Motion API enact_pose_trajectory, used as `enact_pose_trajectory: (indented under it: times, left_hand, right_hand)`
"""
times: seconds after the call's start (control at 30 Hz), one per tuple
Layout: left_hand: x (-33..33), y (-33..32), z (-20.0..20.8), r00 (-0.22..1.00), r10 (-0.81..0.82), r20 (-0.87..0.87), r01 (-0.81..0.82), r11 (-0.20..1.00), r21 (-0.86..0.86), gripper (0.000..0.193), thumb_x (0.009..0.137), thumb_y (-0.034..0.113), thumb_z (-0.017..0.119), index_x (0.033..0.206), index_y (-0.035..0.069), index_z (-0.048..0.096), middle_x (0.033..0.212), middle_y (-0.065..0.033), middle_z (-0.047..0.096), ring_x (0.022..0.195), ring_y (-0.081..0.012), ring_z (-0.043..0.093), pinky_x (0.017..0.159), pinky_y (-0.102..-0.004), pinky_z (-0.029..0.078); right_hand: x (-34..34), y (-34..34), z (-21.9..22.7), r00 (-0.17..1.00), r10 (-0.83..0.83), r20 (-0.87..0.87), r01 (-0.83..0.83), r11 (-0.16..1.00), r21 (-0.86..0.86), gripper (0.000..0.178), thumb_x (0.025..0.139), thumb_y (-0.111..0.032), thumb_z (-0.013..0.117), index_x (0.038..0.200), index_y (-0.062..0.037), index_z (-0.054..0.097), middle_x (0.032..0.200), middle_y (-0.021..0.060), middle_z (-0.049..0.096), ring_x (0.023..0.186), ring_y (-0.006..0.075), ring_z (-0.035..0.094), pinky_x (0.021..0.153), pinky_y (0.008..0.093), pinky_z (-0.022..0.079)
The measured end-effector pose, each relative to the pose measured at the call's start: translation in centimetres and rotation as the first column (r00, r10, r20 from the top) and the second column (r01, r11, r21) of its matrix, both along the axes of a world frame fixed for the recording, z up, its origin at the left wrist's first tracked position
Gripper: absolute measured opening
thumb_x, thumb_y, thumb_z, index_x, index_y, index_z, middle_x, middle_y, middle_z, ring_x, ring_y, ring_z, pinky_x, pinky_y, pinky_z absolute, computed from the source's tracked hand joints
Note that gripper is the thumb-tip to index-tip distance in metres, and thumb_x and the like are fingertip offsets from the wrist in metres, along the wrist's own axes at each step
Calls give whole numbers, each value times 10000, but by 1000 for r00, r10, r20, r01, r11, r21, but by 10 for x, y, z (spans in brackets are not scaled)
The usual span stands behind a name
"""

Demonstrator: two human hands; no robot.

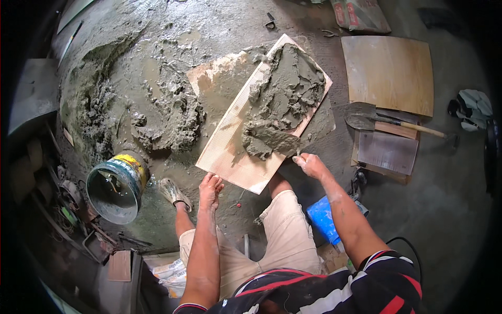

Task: The person applies mortar to the back of a tile by using a trowel to scoop mortar from a pile on the floor and spread it across the tile surface.

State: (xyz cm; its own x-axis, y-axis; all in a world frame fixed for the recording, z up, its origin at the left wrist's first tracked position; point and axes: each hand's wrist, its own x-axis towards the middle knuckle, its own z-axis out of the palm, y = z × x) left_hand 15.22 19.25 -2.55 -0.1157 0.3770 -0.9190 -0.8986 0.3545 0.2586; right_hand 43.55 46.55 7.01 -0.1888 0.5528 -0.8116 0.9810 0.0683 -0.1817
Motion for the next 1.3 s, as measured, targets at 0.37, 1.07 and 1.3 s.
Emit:
enact_pose_trajectory:
  times: [0.37,1.07,1.3]
  left_hand:
    - [0,-6,-10,999,-42,20,42,999,-10,236,962,171,619,1181,82,608,937,47,621,796,-58,605,734,-270,540]
    - [-5,-15,-7,996,-86,34,87,995,-38,305,940,151,620,1238,93,590,1052,38,626,897,-92,630,732,-267,543]
    - [3,-20,-8,993,-108,58,112,990,-87,439,946,155,617,1368,83,519,1217,-2,632,986,-141,652,780,-308,553]
  right_hand:
    - [-34,44,18,771,-583,-257,514,808,-289,418,1035,-428,429,884,-70,583,599,9,547,444,86,502,401,289,430]
    - [-55,55,13,865,451,217,-476,877,73,571,993,-612,416,1154,-123,662,1048,208,715,1019,397,678,893,493,529]
    - [-60,161,17,767,512,388,-619,750,234,554,1018,-579,399,1074,-83,638,979,183,724,952,357,704,841,475,556]
